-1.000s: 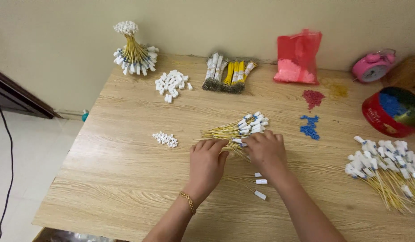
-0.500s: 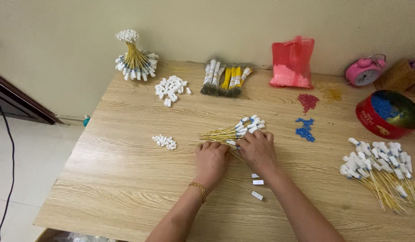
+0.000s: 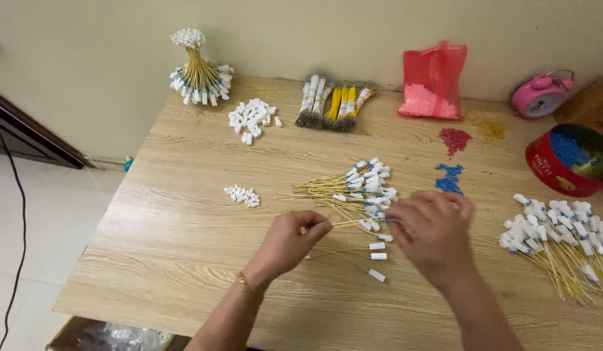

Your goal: Assembling white plastic connectors onto small wire segments.

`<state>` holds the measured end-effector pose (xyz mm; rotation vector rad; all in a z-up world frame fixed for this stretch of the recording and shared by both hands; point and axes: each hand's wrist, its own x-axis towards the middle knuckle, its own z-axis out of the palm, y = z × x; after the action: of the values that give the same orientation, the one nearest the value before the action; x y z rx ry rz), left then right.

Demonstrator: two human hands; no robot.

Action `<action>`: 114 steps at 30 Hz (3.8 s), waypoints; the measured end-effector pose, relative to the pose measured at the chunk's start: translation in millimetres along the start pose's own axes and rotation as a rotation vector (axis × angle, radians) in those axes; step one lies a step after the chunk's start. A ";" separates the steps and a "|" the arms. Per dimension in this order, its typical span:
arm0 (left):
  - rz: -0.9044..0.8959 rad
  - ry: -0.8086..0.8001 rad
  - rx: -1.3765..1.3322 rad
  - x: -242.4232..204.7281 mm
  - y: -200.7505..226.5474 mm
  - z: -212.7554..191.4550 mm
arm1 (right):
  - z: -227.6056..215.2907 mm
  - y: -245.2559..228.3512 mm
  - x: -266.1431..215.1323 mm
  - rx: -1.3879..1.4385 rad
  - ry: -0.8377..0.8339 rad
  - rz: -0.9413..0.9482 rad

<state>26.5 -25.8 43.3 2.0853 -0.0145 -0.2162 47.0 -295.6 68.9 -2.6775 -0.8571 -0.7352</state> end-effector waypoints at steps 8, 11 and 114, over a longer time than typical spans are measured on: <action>0.027 0.119 -0.052 -25.0 3.4 2.5 | 12.9 -35.2 5.9 0.227 -0.039 -0.007; 0.168 0.214 -0.030 -31.4 13.2 4.9 | 26.3 -57.9 10.0 0.469 -0.088 0.064; -0.043 -0.034 -1.159 -28.4 -44.5 40.3 | 35.9 -69.4 10.8 0.922 -0.463 0.677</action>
<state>-11.5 -35.3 -10.4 0.9274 0.1115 -0.2118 27.3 -222.0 49.0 -2.0323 -0.1988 0.3799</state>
